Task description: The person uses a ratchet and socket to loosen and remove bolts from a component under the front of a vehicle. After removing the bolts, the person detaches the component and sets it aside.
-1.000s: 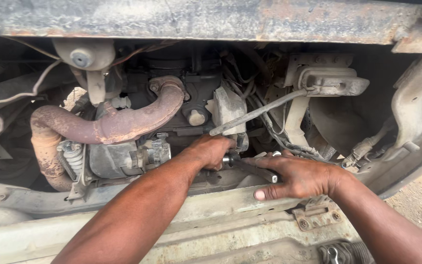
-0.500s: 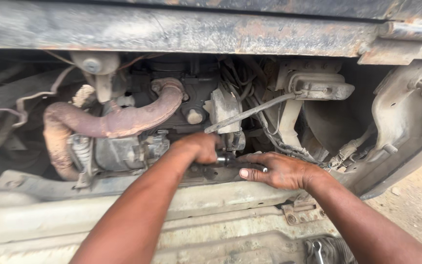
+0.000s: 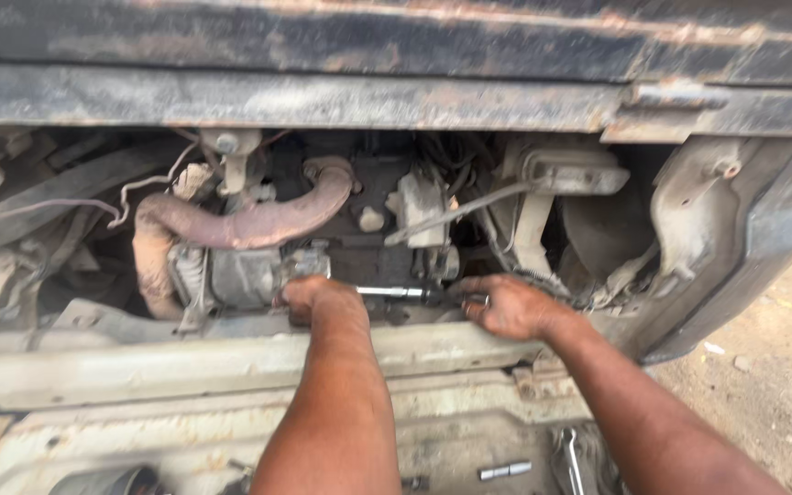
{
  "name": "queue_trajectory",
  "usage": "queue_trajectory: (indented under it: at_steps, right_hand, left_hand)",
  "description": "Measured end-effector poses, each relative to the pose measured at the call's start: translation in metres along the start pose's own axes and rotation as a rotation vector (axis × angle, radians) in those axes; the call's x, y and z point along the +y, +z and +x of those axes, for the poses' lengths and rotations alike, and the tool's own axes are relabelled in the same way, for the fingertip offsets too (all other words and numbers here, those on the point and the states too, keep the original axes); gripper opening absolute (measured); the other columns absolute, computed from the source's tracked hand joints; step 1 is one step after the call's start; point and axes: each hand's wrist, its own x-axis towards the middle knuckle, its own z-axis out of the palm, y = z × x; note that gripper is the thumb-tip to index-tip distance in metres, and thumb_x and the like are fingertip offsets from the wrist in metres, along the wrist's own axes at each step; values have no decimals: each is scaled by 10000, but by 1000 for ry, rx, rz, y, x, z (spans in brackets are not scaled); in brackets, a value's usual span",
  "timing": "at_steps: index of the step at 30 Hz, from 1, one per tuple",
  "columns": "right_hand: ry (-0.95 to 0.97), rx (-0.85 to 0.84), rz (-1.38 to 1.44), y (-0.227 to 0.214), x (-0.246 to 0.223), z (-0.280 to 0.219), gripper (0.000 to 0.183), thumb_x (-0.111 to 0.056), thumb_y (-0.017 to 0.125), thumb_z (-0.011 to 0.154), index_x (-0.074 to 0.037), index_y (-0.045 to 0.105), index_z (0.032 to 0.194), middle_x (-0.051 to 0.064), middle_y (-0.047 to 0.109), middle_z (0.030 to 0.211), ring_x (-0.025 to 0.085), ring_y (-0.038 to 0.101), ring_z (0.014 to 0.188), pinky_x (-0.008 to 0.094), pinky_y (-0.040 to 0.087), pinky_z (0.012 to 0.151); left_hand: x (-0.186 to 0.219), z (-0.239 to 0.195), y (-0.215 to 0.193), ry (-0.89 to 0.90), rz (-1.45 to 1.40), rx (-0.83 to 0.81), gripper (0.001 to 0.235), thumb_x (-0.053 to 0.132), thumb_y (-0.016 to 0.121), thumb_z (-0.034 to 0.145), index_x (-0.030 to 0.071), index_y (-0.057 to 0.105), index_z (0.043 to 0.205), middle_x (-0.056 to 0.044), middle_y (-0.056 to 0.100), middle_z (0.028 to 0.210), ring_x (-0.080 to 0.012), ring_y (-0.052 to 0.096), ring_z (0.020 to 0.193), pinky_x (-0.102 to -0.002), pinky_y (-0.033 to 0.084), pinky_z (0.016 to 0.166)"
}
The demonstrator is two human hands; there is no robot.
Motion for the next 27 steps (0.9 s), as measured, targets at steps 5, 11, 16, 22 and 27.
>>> queue_trajectory:
  at_steps: [5,11,16,22,27]
  right_hand:
    - [-99,145,125,11,14,-2,431,-309,562,914,-165,684,1302,126,723,1278,262,687,1177,401,485,1084]
    - [-62,263,255,9,12,1,393,-264,576,879,-62,725,1182,187,788,1045,282,755,1026,396,541,990]
    - [-87,389,306,10,11,-5,377,-261,605,828,-57,767,1101,169,766,1036,282,725,998,404,528,945]
    - [119,323,538,-3,11,18,396,-325,550,938,-41,724,1153,179,778,936,318,768,950,432,564,901]
    - [144,321,306,-18,8,64,496,-422,511,1017,9,680,1195,228,745,1054,328,714,1077,457,517,986]
  left_hand:
    - [7,-8,7,10,22,-37,451,333,613,956,164,696,1366,-107,631,1423,-306,595,1270,-482,444,1050]
    - [9,-12,-4,13,46,-35,462,360,612,974,195,660,1403,-80,586,1475,-300,547,1334,-506,401,1102]
    - [7,-15,-12,9,44,-32,474,383,611,989,220,631,1434,-58,549,1518,-296,506,1388,-525,366,1145]
    - [2,-28,-11,45,78,-42,491,410,609,1007,250,595,1470,-32,505,1569,-290,457,1452,-549,323,1198]
    - [-1,-16,-5,54,25,-3,459,395,603,1009,267,626,1449,-13,546,1552,-261,493,1447,-515,337,1209]
